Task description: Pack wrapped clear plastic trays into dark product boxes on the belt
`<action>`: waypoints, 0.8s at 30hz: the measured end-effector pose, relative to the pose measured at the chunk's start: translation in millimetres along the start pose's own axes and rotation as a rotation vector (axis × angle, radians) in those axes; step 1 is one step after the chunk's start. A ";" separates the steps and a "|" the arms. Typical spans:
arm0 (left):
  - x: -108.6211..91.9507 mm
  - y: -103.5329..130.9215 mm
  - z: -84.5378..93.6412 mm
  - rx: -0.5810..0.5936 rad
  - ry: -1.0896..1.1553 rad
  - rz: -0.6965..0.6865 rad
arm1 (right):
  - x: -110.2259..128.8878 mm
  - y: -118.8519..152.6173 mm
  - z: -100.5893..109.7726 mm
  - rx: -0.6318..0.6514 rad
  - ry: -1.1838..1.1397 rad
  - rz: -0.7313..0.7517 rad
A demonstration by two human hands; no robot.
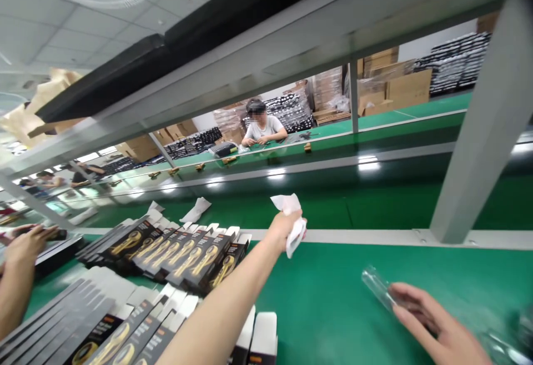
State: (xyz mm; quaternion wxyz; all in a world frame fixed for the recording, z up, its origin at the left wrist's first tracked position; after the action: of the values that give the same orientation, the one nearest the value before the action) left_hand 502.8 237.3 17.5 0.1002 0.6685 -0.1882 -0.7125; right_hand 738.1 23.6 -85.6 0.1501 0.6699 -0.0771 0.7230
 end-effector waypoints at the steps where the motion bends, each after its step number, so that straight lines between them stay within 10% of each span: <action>1: 5.9 15.4 -9.7 0.020 -0.026 0.017 | 12.5 0.9 3.3 -0.016 -0.017 -0.009; 10: 51.0 129.1 -96.2 0.274 0.007 -0.043 | 122.3 19.6 -5.5 -0.067 0.071 0.223; 20: 35.8 181.9 -127.4 0.387 -0.118 -0.440 | 126.9 57.3 -19.6 -0.148 0.237 0.529; 24: 35.3 196.7 -131.0 0.603 0.068 -0.299 | 129.6 70.5 -15.0 -0.203 0.403 0.754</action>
State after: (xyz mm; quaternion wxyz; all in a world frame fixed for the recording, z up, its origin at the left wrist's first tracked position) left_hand 608.1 27.0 59.6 -0.2013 0.7118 -0.2868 -0.6087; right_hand 693.9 -23.4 47.9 -0.0470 0.4224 -0.3560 0.8322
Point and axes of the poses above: each hand's wrist, its own y-axis away from the middle knuckle, its own z-axis out of the back of the hand, x = y × z, the point moved 7 cm from there along -y, towards the middle knuckle, and after that the axes turned 13 degrees about -y, right-handed, at the moved point
